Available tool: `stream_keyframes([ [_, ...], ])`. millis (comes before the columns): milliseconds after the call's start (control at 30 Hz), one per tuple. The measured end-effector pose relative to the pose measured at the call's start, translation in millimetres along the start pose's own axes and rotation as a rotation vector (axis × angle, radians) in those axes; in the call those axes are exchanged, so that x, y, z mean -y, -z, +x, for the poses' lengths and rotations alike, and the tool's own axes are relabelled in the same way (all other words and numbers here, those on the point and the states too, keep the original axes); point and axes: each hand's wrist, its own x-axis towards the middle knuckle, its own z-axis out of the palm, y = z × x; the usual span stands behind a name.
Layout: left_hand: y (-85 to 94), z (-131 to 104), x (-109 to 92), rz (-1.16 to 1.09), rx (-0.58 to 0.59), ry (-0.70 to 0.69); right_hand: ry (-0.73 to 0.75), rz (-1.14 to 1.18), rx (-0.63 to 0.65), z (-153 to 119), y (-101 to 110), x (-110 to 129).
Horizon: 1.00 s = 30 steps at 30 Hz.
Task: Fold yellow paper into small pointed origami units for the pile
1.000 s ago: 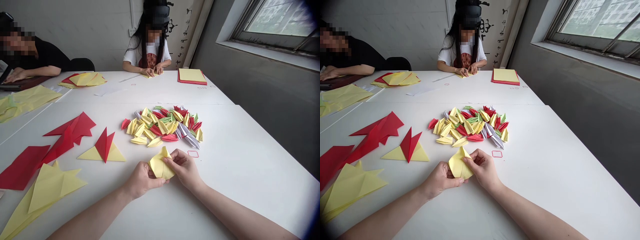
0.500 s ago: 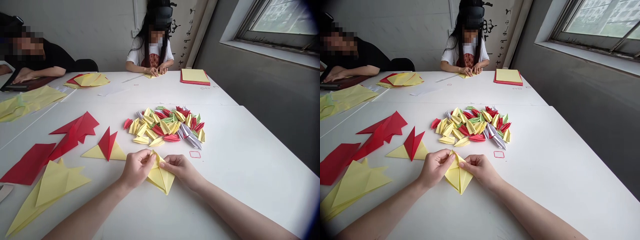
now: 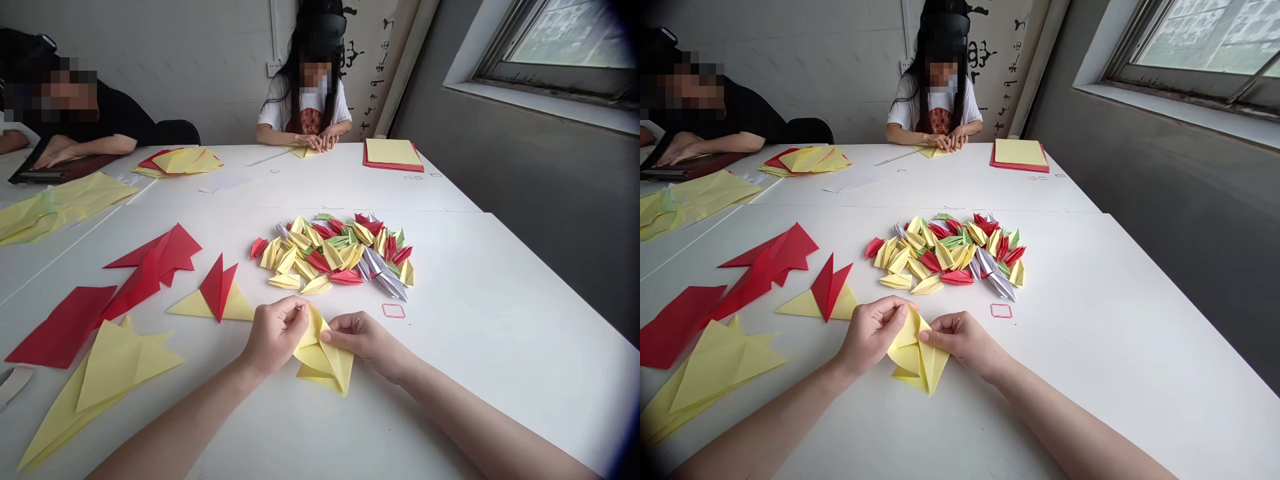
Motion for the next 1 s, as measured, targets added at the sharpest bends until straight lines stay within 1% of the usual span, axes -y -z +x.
stream_keyframes([
  [167,-2.1,-1.3,1.8,0.024,-0.023,-0.041,-0.024,0.042,-0.058,0.6,-3.9,-3.0],
  [233,-2.3,-0.9,2.3,0.018,-0.026,-0.038,-0.043,0.046,-0.059,1.4,-3.8,-4.8],
  [367,-3.1,0.8,4.5,-0.033,-0.021,0.001,-0.060,0.033,-0.048,1.9,-2.1,-6.1],
  [567,-3.4,2.8,6.3,-0.200,0.003,0.092,-0.060,0.005,-0.062,0.7,-1.4,-3.8],
  [633,-2.2,3.5,4.5,-0.268,0.042,0.120,-0.057,0.012,-0.062,0.5,-1.1,-3.2],
  [700,-1.1,4.0,2.3,-0.324,0.124,0.177,-0.057,0.020,-0.058,0.4,-0.7,-2.9],
  [767,-0.7,4.4,1.1,-0.325,0.185,0.232,-0.056,0.013,-0.057,0.3,-0.5,-2.6],
  [800,-0.8,4.6,1.1,-0.308,0.191,0.245,-0.054,0.004,-0.059,0.3,-0.6,-2.4],
  [900,-1.5,5.3,2.9,-0.257,0.154,0.237,-0.048,-0.017,-0.063,0.2,-1.4,-1.4],
  [1000,-2.0,6.0,4.7,-0.261,0.152,0.243,-0.049,-0.022,-0.068,-0.2,-2.4,-0.2],
])
